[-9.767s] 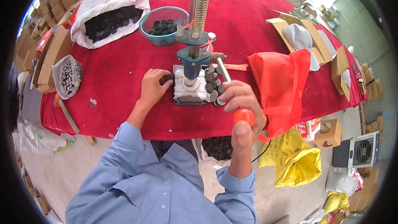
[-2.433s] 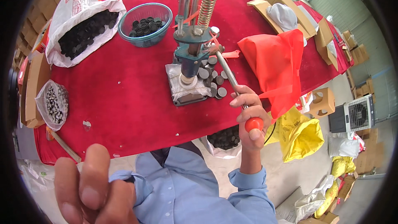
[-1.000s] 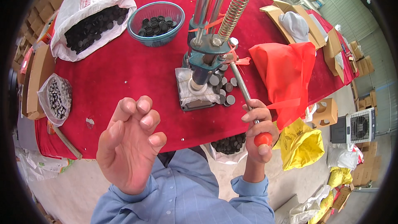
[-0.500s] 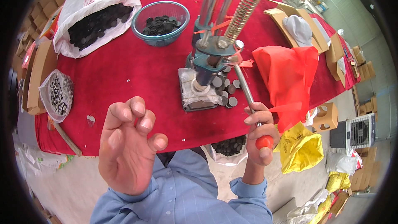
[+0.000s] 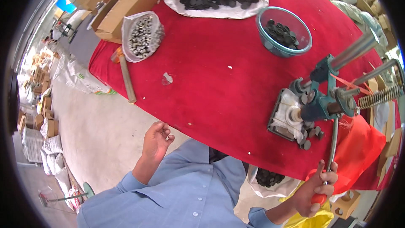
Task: The person arranges dark circular discs on a red table and uses a manual press to stamp them. They then retrieve more discs from a bag and insert small metallic components into the center of the discs to assemble them.
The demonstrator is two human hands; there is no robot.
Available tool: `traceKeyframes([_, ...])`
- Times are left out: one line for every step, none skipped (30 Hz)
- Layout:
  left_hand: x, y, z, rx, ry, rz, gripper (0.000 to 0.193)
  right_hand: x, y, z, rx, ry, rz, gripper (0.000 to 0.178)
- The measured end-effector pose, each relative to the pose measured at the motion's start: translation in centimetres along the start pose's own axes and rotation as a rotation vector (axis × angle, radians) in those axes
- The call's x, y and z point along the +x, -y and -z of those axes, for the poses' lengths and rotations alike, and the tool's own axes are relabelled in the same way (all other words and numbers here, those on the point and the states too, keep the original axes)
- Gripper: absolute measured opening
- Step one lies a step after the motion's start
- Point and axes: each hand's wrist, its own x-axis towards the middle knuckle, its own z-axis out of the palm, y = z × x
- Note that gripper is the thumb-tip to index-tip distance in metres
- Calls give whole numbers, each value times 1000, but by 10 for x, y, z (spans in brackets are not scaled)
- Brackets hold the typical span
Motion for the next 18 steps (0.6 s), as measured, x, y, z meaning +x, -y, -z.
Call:
traceKeyframes([1, -1, 13, -63, -97, -38, 9, -1, -4, 3, 17, -4, -4, 42])
traceKeyframes([4, -5, 26, -91, -135, -67, 9, -3, -7, 5, 33, -10, -9, 42])
traceKeyframes([6, -10, 37, -124, -168, -92, 10, -2, -6, 8, 68, 16, -17, 40])
traceKeyframes([12, -13, 44, -161, -196, -116, 11, -1, -6, 10, 101, 44, -20, 39])
traceKeyframes([20, -13, 49, -204, -207, -122, 11, 1, -4, 11, 132, 70, -24, 37])
traceKeyframes([30, -17, 56, -245, -216, -137, 12, 1, -5, 15, 149, 90, -17, 37])
traceKeyframes([38, -24, 63, -281, -229, -161, 13, 2, -10, 19, 167, 84, -8, 37])
traceKeyframes([49, -29, 66, -288, -214, -189, 14, -2, -13, 22, 160, 77, -7, 37])
traceKeyframes([63, -29, 65, -300, -197, -216, 16, 0, -15, 19, 151, 73, -4, 38])
traceKeyframes([74, -29, 61, -311, -176, -232, 19, 7, -12, 5, 105, 97, 41, 37])
traceKeyframes([80, -30, 61, -254, -173, -253, 18, 9, -8, -9, 58, 118, 85, 37])
traceKeyframes([83, -28, 59, -193, -169, -267, 17, 9, -5, -17, 3, 134, 130, 38])
traceKeyframes([87, -26, 60, -132, -165, -282, 16, 9, -4, -23, 5, 110, 130, 38])
traceKeyframes([90, -25, 69, -110, -171, -293, 28, 9, -4, -29, 7, 86, 130, 37])
traceKeyframes([92, -24, 66, -87, -194, -305, 32, 9, -2, -30, -6, 62, 127, 37])
traceKeyframes([93, -22, 61, -64, -218, -318, 36, 9, -2, -28, 1, 82, 138, 36])
traceKeyframes([94, -22, 57, -40, -241, -331, 41, 9, -3, -25, 8, 102, 148, 34])
traceKeyframes([96, -22, 60, -49, -233, -330, 45, 9, -3, -23, 20, 124, 157, 33])
